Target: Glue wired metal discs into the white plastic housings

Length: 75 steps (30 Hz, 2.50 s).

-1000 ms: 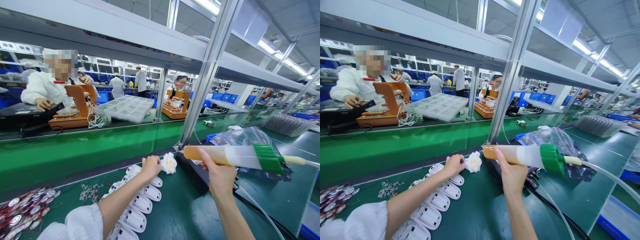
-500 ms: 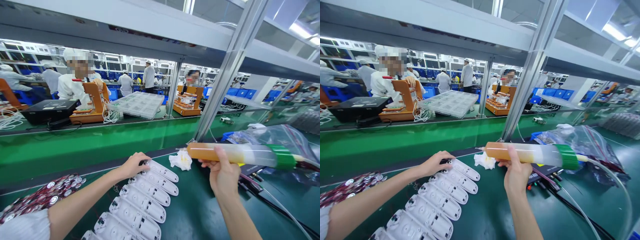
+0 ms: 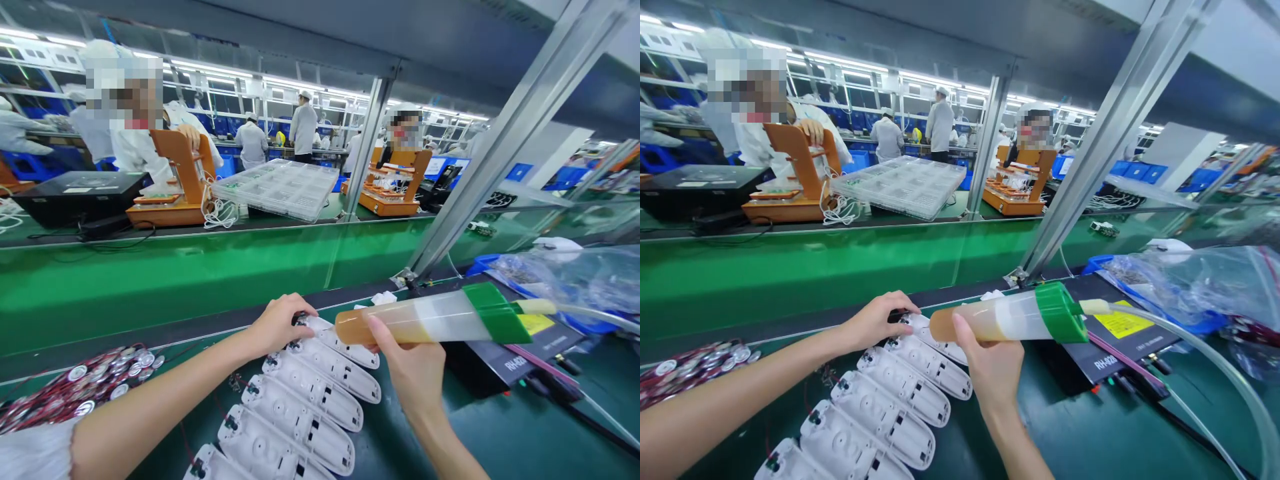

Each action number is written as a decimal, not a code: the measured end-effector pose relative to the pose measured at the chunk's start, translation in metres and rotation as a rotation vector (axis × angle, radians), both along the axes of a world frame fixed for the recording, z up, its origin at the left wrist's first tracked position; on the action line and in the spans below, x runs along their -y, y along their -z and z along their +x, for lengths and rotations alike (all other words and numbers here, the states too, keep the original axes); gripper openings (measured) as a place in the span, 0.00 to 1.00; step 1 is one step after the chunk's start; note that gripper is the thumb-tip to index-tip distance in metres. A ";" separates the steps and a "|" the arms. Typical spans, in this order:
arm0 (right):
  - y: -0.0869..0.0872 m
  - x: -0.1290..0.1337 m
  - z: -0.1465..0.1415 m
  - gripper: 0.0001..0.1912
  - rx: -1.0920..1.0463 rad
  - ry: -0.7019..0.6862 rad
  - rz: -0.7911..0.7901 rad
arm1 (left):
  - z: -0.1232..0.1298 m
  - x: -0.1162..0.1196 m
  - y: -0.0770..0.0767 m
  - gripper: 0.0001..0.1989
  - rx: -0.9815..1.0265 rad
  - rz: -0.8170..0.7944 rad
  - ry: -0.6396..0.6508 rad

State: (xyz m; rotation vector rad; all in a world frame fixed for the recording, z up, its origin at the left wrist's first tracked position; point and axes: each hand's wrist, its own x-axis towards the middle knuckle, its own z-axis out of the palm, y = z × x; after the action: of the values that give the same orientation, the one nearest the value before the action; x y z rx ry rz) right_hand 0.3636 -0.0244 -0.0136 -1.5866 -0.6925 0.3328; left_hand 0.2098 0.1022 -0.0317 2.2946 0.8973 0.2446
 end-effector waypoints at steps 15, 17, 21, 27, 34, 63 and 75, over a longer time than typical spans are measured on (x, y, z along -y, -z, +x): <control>0.003 -0.003 -0.003 0.22 0.012 0.036 -0.125 | 0.001 0.006 -0.003 0.13 -0.043 0.052 0.005; 0.002 -0.004 -0.004 0.22 0.009 0.038 -0.133 | 0.001 0.006 -0.003 0.12 -0.046 0.053 0.007; 0.001 -0.004 -0.004 0.23 0.005 0.040 -0.153 | 0.001 0.006 -0.002 0.12 -0.048 0.053 0.010; 0.001 -0.002 -0.003 0.24 0.022 0.056 -0.187 | 0.000 0.007 -0.002 0.11 -0.049 0.055 0.011; 0.003 -0.003 -0.004 0.25 0.018 0.054 -0.183 | 0.000 0.007 -0.002 0.11 -0.045 0.051 0.008; 0.005 -0.001 0.000 0.25 0.039 -0.040 -0.218 | -0.001 0.007 -0.001 0.11 -0.044 0.087 0.037; 0.002 0.001 0.005 0.26 0.018 0.008 -0.243 | -0.001 0.007 -0.002 0.11 -0.051 0.083 0.036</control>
State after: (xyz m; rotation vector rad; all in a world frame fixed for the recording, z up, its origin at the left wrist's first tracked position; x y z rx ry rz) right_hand 0.3689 -0.0252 -0.0160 -1.8239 -0.6792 0.4089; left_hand 0.2087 0.0951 -0.0297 2.4007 0.8861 0.2118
